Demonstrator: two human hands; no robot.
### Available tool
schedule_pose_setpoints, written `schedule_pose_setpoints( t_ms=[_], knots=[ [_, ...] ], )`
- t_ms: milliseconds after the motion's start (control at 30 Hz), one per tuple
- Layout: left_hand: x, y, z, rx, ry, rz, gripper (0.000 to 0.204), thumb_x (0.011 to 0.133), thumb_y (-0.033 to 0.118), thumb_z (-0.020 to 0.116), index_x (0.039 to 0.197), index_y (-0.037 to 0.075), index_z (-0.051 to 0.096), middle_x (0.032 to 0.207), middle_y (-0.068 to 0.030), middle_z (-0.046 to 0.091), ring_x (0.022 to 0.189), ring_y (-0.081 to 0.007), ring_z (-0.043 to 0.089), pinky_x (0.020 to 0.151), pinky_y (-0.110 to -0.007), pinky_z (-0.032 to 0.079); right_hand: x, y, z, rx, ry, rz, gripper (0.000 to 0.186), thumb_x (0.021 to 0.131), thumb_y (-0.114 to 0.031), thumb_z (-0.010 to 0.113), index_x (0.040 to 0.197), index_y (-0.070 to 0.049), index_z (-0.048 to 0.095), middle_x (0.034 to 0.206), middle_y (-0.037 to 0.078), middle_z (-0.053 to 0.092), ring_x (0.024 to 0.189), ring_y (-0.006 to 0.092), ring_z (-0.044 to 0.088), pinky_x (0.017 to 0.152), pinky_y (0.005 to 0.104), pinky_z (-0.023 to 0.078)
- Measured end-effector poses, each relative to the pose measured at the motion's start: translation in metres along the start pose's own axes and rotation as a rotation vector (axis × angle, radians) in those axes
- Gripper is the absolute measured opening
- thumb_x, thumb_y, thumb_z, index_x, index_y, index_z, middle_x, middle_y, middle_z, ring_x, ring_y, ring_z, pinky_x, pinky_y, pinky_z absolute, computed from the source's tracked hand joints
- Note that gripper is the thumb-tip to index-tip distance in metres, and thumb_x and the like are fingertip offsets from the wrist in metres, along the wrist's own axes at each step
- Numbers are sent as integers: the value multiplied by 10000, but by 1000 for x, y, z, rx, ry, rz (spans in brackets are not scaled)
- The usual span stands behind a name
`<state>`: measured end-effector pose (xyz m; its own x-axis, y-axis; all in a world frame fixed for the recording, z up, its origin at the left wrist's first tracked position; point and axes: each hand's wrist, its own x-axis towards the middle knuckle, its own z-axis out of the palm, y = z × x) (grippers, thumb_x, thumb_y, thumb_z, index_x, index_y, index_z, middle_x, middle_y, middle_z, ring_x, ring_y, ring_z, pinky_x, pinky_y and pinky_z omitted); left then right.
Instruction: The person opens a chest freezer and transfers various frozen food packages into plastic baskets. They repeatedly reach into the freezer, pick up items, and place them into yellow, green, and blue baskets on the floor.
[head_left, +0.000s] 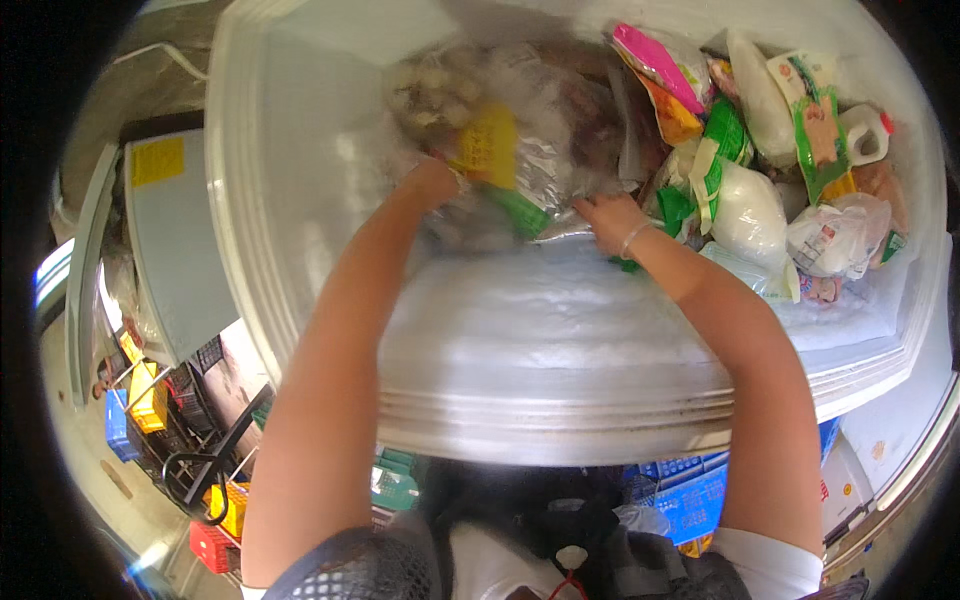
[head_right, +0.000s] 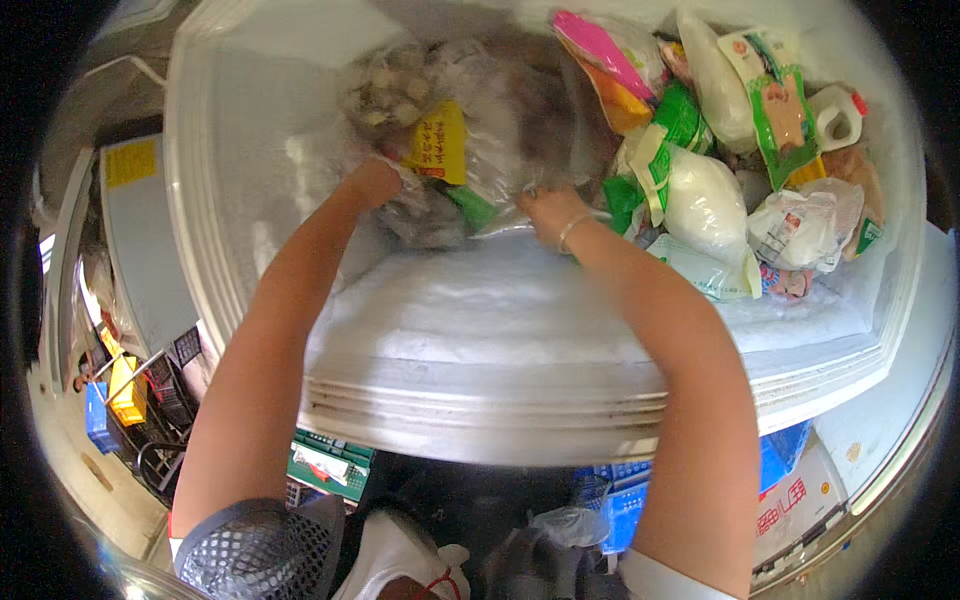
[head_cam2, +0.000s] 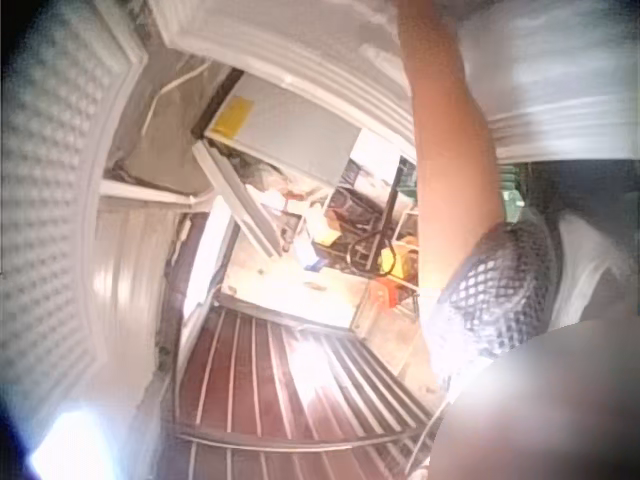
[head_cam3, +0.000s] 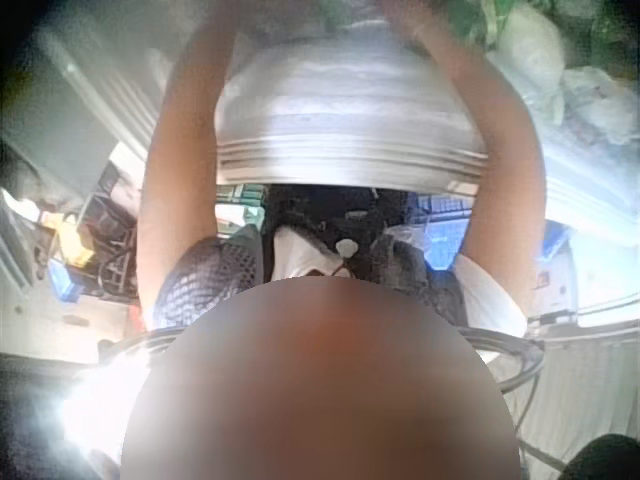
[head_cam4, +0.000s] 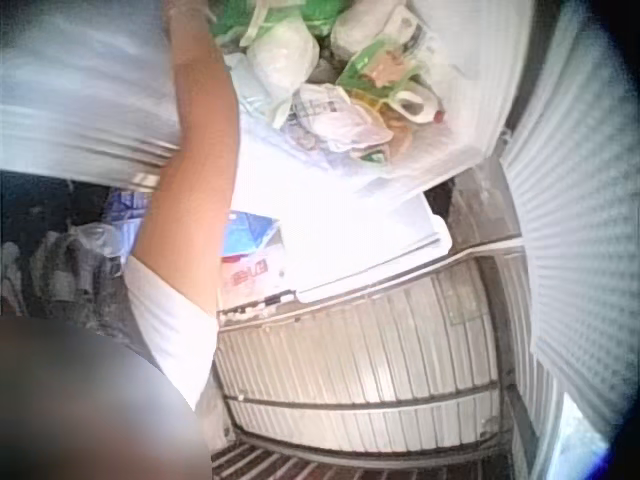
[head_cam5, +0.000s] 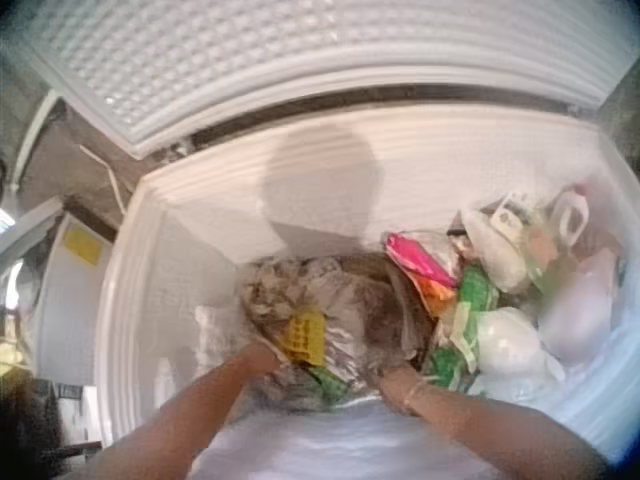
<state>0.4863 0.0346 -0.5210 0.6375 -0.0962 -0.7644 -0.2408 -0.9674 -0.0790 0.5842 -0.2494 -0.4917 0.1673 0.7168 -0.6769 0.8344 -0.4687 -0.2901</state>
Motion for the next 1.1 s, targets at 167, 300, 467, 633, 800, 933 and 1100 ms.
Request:
schedule_pose_setpoints(
  t_ms=[167, 300, 467, 633, 800, 933, 1100],
  knots=[
    [-142, 17, -76, -274, 386, 70, 106, 732, 94, 553, 831, 66, 581, 726, -111, 606, 696, -298, 599, 597, -407, 471, -111, -38, -86, 496, 608, 238, 629, 667, -309, 684, 1197, -53, 463, 1123, 174, 550, 1016, 307, 542, 857, 381, 422],
    [-314, 32, -109, -833, 1035, -172, 122, 794, 118, 574, 733, 43, 500, 655, -117, 554, 564, -226, 535, 527, -349, 407, -219, -92, -141, 912, 686, 235, 456, 696, -205, 703, 1064, 13, 547, 958, 92, 611, 864, 164, 562, 782, 273, 427],
    [-544, 66, -42, -1097, 1336, -468, 143, 777, 163, 615, 858, 60, 559, 609, -90, 549, 486, -187, 474, 480, -285, 390, -272, -221, -125, 1362, 785, 46, 515, 717, -137, 667, 1167, 8, 460, 1079, 88, 535, 955, 183, 524, 852, 309, 404],
    [-707, 137, 102, -1247, 916, -979, 159, 820, 143, 593, 780, 7, 522, 637, 34, 422, 606, -57, 374, 529, -239, 334, -214, -415, -44, 1252, 173, -90, 450, 691, -213, 701, 1063, -13, 548, 963, 82, 583, 883, 154, 540, 760, 319, 446],
    [-728, 201, 332, -1118, 494, -1537, 245, 816, 242, 538, 955, 42, 566, 784, -182, 606, 754, -322, 599, 657, -383, 453, -131, -600, 71, 1098, -495, -314, 898, 679, -431, 715, 1336, -8, 271, 1299, 200, 400, 1189, 258, 413, 972, 343, 329],
    [-680, 272, 457, -1396, 225, -1357, 380, 850, 334, 505, 1139, 88, 525, 896, -181, 625, 817, -312, 609, 714, -392, 468, -91, -601, 84, 1211, -458, -220, 526, 811, -310, 602, 1228, -43, 424, 1155, 102, 533, 1039, 185, 508, 824, 319, 425],
    [-600, 422, 450, -1322, -417, -905, 939, 555, 338, 762, 1332, 110, 286, 1327, -119, 367, 1185, -288, 395, 935, -416, 373, -85, -476, 56, 1426, -405, -45, 261, 859, -205, 538, 1091, -89, 520, 980, 52, 599, 841, 110, 547, 734, 248, 439]
  ],
)
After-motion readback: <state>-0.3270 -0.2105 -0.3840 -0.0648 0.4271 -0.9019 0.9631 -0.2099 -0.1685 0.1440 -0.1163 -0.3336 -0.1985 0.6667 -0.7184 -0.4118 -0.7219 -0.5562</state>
